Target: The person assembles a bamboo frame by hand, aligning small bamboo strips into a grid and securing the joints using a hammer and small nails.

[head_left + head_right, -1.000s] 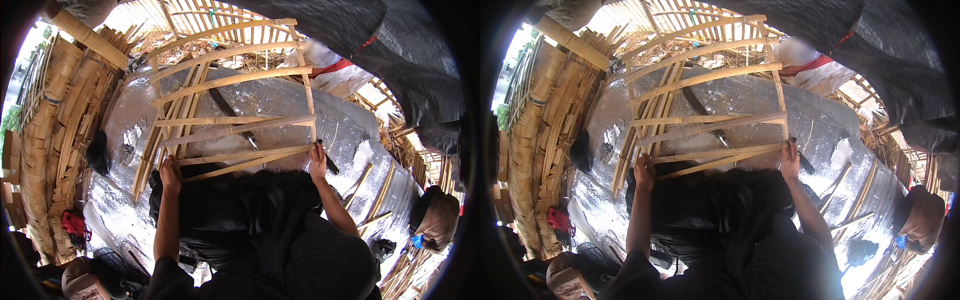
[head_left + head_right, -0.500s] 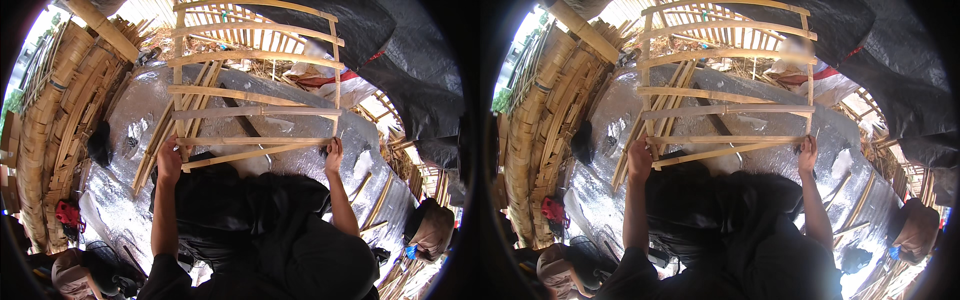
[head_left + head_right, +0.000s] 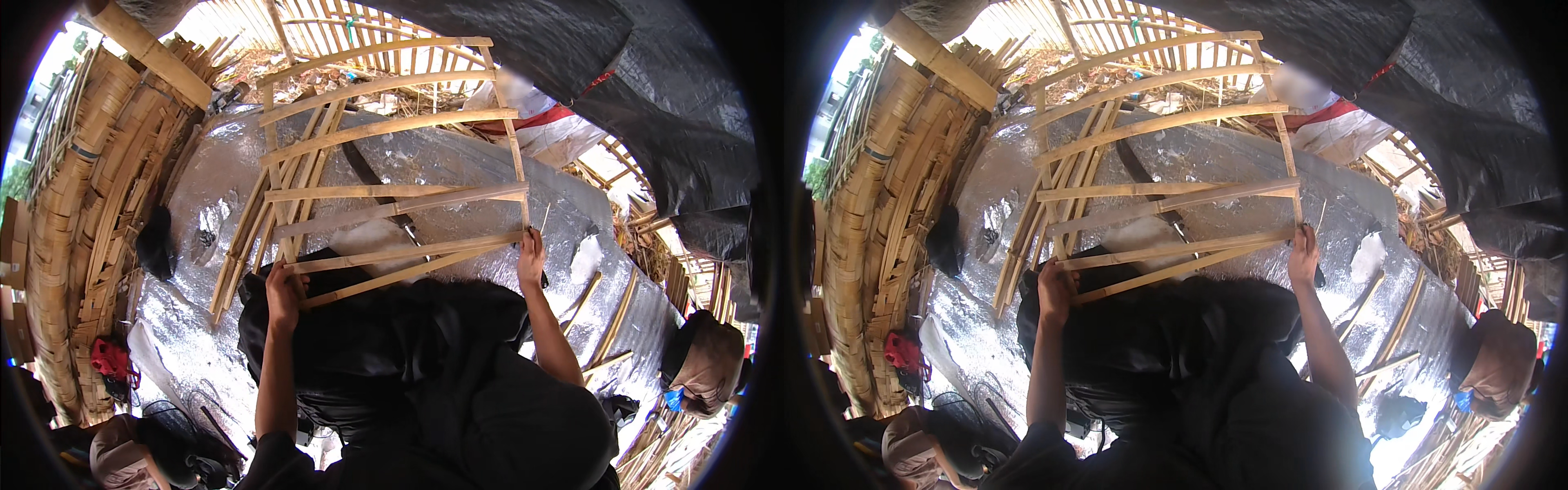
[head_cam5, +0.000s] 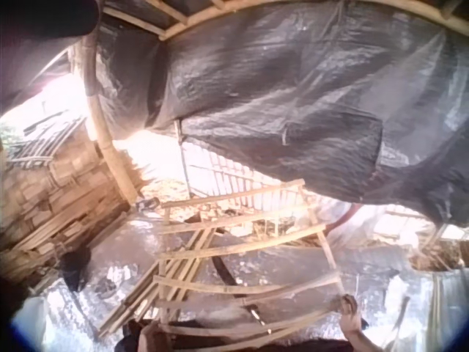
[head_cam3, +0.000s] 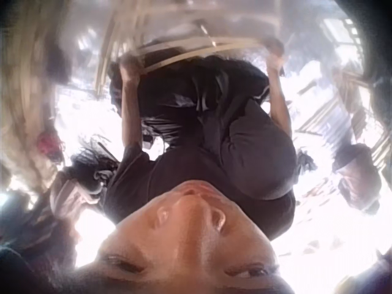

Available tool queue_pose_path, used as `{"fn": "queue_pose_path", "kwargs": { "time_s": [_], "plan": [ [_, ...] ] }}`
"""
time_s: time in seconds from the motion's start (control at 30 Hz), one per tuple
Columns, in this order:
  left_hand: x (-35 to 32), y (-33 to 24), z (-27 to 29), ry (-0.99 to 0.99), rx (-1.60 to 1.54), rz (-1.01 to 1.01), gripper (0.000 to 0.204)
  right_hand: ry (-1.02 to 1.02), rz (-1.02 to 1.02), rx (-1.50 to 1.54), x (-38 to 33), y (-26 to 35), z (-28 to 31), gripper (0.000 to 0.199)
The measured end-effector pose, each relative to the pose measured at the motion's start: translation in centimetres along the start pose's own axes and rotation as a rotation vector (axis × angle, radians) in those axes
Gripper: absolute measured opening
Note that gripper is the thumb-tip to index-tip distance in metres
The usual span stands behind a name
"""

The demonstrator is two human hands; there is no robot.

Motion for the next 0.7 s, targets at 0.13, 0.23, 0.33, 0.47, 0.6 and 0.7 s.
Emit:
{"fn": "queue_pose_path", "kwargs": {
  "time_s": [0.13, 0.23, 0.33, 0.47, 0.6, 0.7],
  "plan": [
    [-0.1, -0.4, -0.7, -0.082, 0.117, -0.040, 0.023, -0.018, 0.048, -0.080, -0.1, 2.3, 0.4, 0.037],
    [-0.3, -0.7, -0.9, -0.123, 0.112, -0.044, 0.023, -0.030, -0.182, 0.050, -0.1, 6.6, 1.0, 0.048],
    [0.0, -1.0, -1.5, -0.154, 0.186, -0.043, 0.026, -0.123, -0.218, -0.015, 0.0, 6.6, 1.1, 0.060],
    [1.0, -0.9, -0.7, -0.252, 0.443, -0.165, 0.031, -0.180, -0.231, -0.151, 0.1, 5.8, 0.5, 0.065],
    [1.7, -1.2, -0.3, -0.213, 0.551, -0.115, 0.032, -0.177, -0.230, -0.188, 0.2, 6.1, 0.4, 0.066],
    [2.2, -2.3, -0.6, -0.351, 0.763, -0.349, 0.027, -0.202, -0.219, -0.210, 0.2, 6.2, 0.1, 0.066]
  ]
}}
Point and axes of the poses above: each hand's wrist, its own x-axis towards the middle knuckle, its own z-axis out of the back of the hand, y = z × x, the point moved 3 cm from there along x, towards the middle knuckle, and after that the axes turned 5 degrees about y, right-handed, at the moved point
